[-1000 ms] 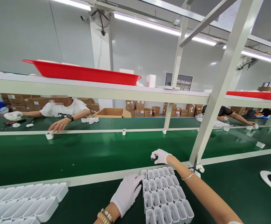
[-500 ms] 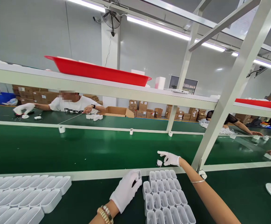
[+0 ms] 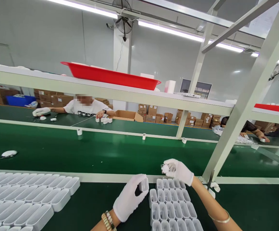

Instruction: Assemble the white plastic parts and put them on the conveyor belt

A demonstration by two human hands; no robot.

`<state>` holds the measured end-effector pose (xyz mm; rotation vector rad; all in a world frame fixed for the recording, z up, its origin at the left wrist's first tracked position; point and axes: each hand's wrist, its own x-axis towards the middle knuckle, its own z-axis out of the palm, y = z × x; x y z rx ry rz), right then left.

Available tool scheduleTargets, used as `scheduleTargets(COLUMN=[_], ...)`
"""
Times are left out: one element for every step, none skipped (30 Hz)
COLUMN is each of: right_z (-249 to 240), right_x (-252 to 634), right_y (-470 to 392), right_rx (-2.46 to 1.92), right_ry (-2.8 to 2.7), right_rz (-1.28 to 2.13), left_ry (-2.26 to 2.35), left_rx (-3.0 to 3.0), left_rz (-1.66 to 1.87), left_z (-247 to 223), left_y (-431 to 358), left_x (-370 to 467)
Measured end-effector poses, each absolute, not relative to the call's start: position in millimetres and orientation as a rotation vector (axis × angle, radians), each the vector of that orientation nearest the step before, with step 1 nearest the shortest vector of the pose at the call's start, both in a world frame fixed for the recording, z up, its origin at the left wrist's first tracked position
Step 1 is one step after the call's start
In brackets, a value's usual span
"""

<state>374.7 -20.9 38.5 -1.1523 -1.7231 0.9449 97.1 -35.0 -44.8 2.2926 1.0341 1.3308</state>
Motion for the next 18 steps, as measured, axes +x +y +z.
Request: scheduleTargets(right_z=[38, 37, 37, 38, 41, 45, 50, 55, 59, 63, 65, 66, 66, 65, 64, 63, 62, 62], right_x=[366, 357, 348, 340, 332, 325, 320, 316, 313, 311, 310, 310, 309, 310, 310, 310, 311, 311], right_y=[-29, -38, -47, -56, -64, -70, -76, -80, -82, -84, -85, -86, -86, -86, -86, -87, -87, -87], right_rx=[-1.151, -1.153, -1.171, -1.21, -1.276, -1.369, -1.458, -1.526, -1.572, -1.592, -1.59, -1.574, -1.549, -1.515, -1.473, -1.433, -1.409, -1.406], right_ry=[-1.749, -1.766, -1.785, -1.818, -1.87, -1.946, -2.01, -2.054, -2.08, -2.084, -2.076, -2.062, -2.052, -2.042, -2.034, -2.031, -2.036, -2.046], right_rz=[0.988, 1.016, 1.025, 1.005, 0.954, 0.866, 0.774, 0.704, 0.657, 0.643, 0.651, 0.664, 0.68, 0.698, 0.719, 0.731, 0.727, 0.707], left_ry=[1.018, 0.998, 0.975, 0.953, 0.931, 0.908, 0.889, 0.878, 0.876, 0.885, 0.903, 0.928, 0.949, 0.96, 0.964, 0.96, 0.952, 0.945], left_rx=[2.297, 2.304, 2.316, 2.333, 2.355, 2.381, 2.404, 2.422, 2.433, 2.439, 2.439, 2.435, 2.432, 2.431, 2.433, 2.439, 2.447, 2.455], left_rz=[1.337, 1.344, 1.349, 1.352, 1.355, 1.362, 1.374, 1.39, 1.404, 1.41, 1.406, 1.39, 1.373, 1.36, 1.354, 1.356, 1.363, 1.371], left_z=[-43, -42, -41, -42, -43, -45, -47, -49, -50, -51, -52, -52, -52, -52, -52, -52, -53, -53], left_y=[-37, -38, -40, -40, -40, -40, -40, -40, -40, -39, -39, -39, -39, -40, -40, -40, -39, -39], left_x=[97, 96, 95, 95, 95, 95, 94, 94, 94, 94, 94, 93, 93, 93, 93, 93, 93, 93])
